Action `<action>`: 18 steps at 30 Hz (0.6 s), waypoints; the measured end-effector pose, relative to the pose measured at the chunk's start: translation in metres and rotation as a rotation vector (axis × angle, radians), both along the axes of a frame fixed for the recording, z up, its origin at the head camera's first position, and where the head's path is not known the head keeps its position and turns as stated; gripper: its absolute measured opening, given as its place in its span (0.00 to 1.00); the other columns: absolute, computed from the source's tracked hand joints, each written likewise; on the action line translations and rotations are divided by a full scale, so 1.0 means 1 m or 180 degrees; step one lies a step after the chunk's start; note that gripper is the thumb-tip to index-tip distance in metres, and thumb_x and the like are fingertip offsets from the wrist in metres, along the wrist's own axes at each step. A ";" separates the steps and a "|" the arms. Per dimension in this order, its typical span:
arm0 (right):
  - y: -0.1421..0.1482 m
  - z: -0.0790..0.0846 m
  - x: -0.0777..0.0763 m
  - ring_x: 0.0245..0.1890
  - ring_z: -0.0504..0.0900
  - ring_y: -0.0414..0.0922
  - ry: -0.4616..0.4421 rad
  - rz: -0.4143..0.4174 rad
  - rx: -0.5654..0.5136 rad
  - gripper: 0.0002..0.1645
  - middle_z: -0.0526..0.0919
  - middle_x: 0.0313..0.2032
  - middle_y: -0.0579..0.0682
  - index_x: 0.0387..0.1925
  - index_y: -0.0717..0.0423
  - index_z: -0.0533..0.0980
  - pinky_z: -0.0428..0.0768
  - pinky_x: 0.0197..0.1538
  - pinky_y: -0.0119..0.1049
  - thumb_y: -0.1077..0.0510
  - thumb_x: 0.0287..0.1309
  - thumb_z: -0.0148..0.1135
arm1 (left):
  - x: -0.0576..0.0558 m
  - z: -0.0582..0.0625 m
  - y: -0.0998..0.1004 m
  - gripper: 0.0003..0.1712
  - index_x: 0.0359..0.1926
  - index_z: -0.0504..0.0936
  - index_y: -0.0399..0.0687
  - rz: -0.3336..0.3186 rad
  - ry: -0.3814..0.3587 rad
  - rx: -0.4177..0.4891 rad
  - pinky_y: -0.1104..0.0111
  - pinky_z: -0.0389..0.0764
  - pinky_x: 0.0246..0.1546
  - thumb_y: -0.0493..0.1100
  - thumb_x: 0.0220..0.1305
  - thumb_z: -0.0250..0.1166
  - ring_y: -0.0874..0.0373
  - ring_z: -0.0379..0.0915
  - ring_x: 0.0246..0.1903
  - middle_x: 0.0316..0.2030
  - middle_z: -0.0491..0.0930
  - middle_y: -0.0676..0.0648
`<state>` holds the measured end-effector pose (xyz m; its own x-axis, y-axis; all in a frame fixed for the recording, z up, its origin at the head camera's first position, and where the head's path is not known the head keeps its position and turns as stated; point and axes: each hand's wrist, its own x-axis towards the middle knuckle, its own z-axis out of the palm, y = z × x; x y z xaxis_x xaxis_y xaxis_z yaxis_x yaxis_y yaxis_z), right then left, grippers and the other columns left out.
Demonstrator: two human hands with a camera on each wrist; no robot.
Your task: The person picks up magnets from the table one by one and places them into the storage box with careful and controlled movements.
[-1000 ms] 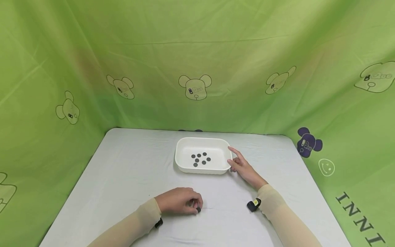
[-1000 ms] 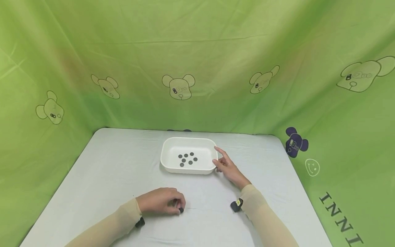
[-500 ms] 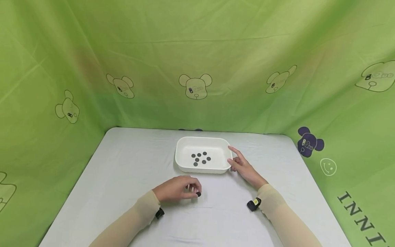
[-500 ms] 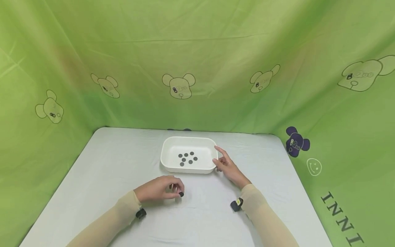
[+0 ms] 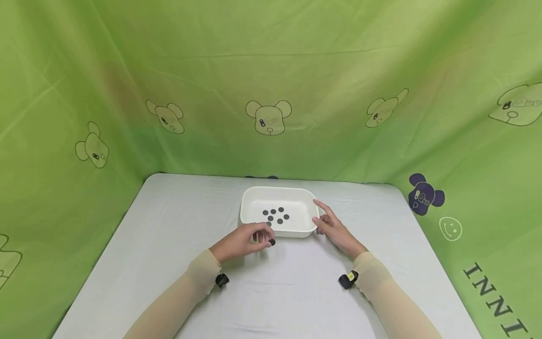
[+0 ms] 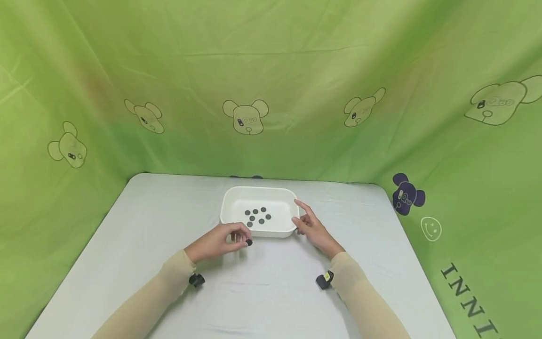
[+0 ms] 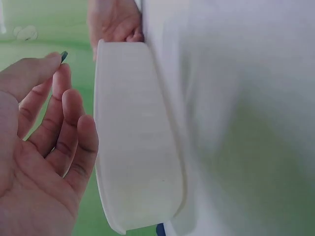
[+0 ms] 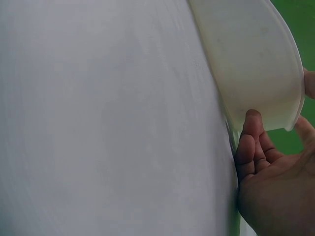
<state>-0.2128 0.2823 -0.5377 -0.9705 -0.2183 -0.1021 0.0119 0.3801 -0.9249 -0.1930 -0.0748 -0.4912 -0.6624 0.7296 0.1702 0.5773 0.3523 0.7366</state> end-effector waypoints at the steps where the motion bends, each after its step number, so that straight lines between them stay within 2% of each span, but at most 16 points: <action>1: 0.000 0.000 0.000 0.44 0.80 0.52 -0.0005 -0.0001 0.0000 0.43 0.81 0.44 0.57 0.87 0.34 0.48 0.76 0.54 0.44 0.45 0.83 0.57 | -0.002 0.001 0.001 0.08 0.50 0.84 0.53 0.0023 0.0014 0.0053 0.69 0.82 0.46 0.40 0.74 0.71 0.66 0.77 0.39 0.41 0.84 0.59; 10: 0.000 -0.002 0.001 0.44 0.80 0.52 -0.0058 -0.0015 -0.0005 0.43 0.81 0.43 0.60 0.87 0.32 0.48 0.76 0.54 0.44 0.43 0.82 0.57 | -0.020 0.004 0.005 0.07 0.50 0.84 0.53 0.0252 0.0030 0.0281 0.68 0.82 0.46 0.39 0.75 0.71 0.64 0.77 0.40 0.43 0.85 0.58; 18: 0.000 -0.002 0.000 0.42 0.81 0.49 -0.0060 -0.0056 0.0054 0.43 0.81 0.42 0.56 0.86 0.28 0.50 0.75 0.53 0.41 0.40 0.81 0.58 | -0.035 0.004 0.005 0.08 0.52 0.85 0.50 0.0403 0.0038 0.0236 0.67 0.82 0.46 0.39 0.75 0.70 0.63 0.76 0.40 0.43 0.85 0.57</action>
<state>-0.2132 0.2825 -0.5397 -0.9720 -0.1994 -0.1241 0.0361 0.3952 -0.9179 -0.2275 -0.0699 -0.4868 -0.7459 0.6255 0.2289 0.5406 0.3677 0.7567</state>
